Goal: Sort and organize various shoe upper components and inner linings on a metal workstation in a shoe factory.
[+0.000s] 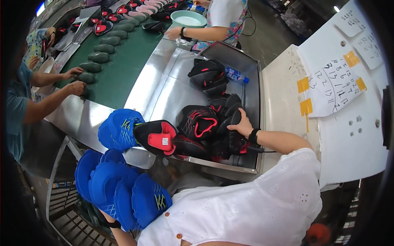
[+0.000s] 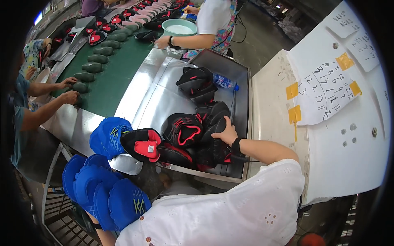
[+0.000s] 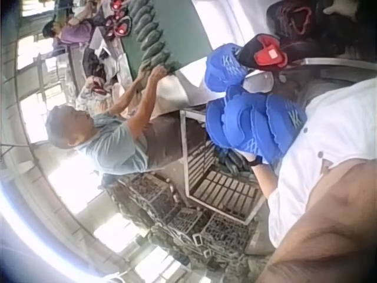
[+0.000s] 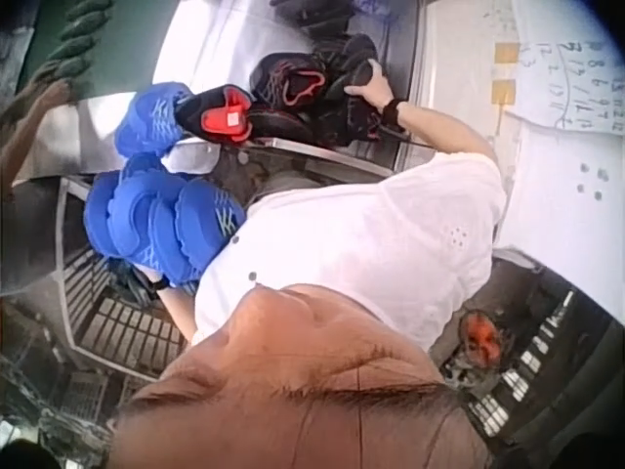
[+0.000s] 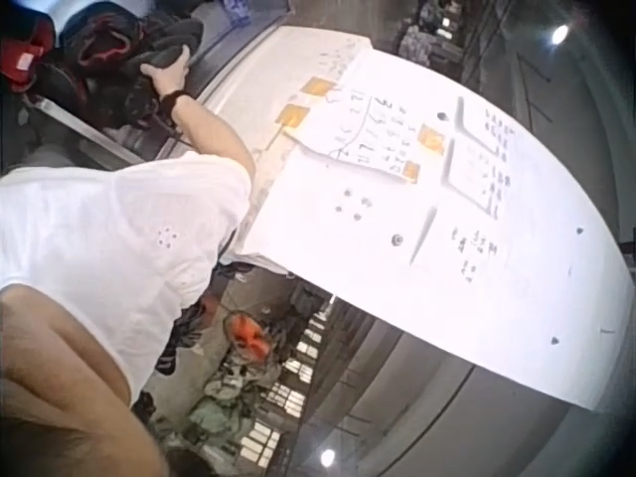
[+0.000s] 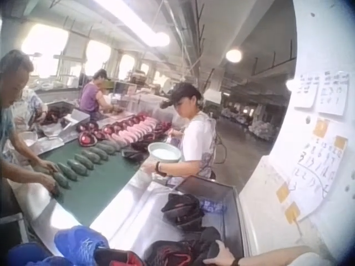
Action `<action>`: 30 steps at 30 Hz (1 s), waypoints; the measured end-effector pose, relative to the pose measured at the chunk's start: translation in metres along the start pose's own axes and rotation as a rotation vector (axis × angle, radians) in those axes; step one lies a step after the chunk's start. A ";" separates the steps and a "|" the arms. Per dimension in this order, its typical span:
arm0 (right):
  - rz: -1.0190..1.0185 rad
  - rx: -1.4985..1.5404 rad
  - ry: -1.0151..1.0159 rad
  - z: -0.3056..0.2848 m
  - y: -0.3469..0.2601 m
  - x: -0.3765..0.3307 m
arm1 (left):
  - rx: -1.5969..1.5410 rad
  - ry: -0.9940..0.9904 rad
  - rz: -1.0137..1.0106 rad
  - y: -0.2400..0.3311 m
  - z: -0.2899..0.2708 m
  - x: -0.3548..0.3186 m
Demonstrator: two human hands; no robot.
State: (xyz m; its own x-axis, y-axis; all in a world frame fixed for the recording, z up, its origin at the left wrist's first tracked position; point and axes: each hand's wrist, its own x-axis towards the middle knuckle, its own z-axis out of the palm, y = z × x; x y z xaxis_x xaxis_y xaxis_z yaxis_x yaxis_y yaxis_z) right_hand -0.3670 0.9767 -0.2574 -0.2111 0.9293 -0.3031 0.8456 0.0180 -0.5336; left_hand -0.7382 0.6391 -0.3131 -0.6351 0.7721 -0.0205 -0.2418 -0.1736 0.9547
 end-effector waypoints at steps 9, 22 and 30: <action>-0.343 -0.270 -0.045 -0.007 -0.061 0.013 | 0.050 0.033 -0.035 0.005 0.005 -0.016; -0.575 -0.662 -0.147 0.007 -0.169 0.062 | 0.095 0.128 -0.021 0.020 -0.010 -0.063; -0.828 -0.811 -0.311 0.044 -0.248 0.129 | 0.071 0.129 -0.004 0.016 -0.014 -0.060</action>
State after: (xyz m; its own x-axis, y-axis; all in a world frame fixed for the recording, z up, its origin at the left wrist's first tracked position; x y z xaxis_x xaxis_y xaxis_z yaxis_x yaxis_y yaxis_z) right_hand -0.6251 1.0754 -0.1992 -0.8516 0.3987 -0.3403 0.4361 0.8991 -0.0379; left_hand -0.7138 0.5813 -0.3005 -0.7244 0.6870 -0.0580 -0.1950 -0.1234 0.9730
